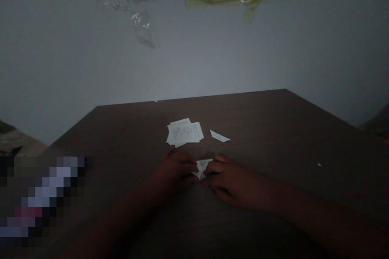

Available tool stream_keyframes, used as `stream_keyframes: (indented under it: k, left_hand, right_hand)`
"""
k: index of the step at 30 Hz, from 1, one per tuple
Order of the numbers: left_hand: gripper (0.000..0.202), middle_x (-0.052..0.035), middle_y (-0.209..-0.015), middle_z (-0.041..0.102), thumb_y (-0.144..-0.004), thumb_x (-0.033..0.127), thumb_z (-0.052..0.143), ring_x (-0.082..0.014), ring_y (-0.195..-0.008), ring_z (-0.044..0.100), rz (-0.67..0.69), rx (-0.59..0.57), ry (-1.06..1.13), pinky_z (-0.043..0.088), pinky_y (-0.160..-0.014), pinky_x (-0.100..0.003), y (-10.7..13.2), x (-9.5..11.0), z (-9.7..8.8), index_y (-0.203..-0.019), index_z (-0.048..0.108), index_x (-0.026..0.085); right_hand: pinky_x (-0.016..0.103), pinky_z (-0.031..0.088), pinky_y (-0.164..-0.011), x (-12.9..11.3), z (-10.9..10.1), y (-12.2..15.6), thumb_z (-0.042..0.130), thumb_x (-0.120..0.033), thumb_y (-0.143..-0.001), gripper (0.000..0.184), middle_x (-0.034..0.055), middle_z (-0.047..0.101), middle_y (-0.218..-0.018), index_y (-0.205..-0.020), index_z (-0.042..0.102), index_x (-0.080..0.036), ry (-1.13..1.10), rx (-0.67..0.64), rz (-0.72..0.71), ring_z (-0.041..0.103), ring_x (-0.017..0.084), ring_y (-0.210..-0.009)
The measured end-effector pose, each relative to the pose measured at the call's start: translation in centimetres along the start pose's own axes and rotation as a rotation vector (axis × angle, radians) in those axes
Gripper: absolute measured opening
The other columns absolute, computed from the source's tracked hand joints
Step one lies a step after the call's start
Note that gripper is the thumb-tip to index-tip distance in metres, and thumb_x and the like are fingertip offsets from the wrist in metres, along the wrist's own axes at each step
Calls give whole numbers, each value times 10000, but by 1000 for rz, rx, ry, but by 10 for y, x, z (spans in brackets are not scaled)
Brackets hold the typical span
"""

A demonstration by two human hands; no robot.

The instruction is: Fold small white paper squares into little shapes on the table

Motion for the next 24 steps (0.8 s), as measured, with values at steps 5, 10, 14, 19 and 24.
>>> stream_keyframes:
  k: [5,10,14,19,24]
  left_hand:
    - [258,-36,-1497,973,-1203,203,879,-347,-1469,886,25,19,-38,402,-1569,-761,2,-4,4,-1324,1019,383]
    - [346,-37,-1520,974,-1211,155,867,-353,-1500,871,35,43,-49,405,-1559,-771,1,-4,6,-1389,1019,409]
    - [313,-35,-1515,974,-1212,181,877,-356,-1491,863,26,44,-72,378,-1579,-763,-1,-3,8,-1362,1027,411]
    - [360,-42,-1522,962,-1217,149,838,-356,-1497,852,23,30,-44,343,-1576,-797,0,0,8,-1391,1018,408]
    - [362,-42,-1489,963,-1210,150,833,-355,-1473,851,20,41,-23,379,-1557,-795,0,2,5,-1379,1020,410]
  right_hand:
    - [625,641,-1337,2,2,0,735,-125,-1217,280,126,924,-1326,-1386,930,-234,-79,-5,6,837,335,-1290]
    - [545,683,-1283,10,5,-1,718,-86,-1198,360,161,899,-1433,-1483,899,-209,-174,90,72,838,327,-1374]
    - [543,700,-1268,13,8,-1,708,-68,-1183,405,190,885,-1490,-1530,887,-175,-202,111,71,824,348,-1413]
    - [527,693,-1278,13,6,-1,704,-61,-1190,412,143,900,-1442,-1519,887,-229,-218,127,73,831,327,-1395]
    - [512,700,-1250,13,4,-1,692,-65,-1204,461,116,910,-1427,-1555,890,-290,-240,127,63,840,317,-1368]
Point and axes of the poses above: each hand's wrist, its own y-axis away from the middle knuckle, its own z-axis out of the palm, x = y × z, the point moved 5 cm from there along -y, towards the middle knuckle
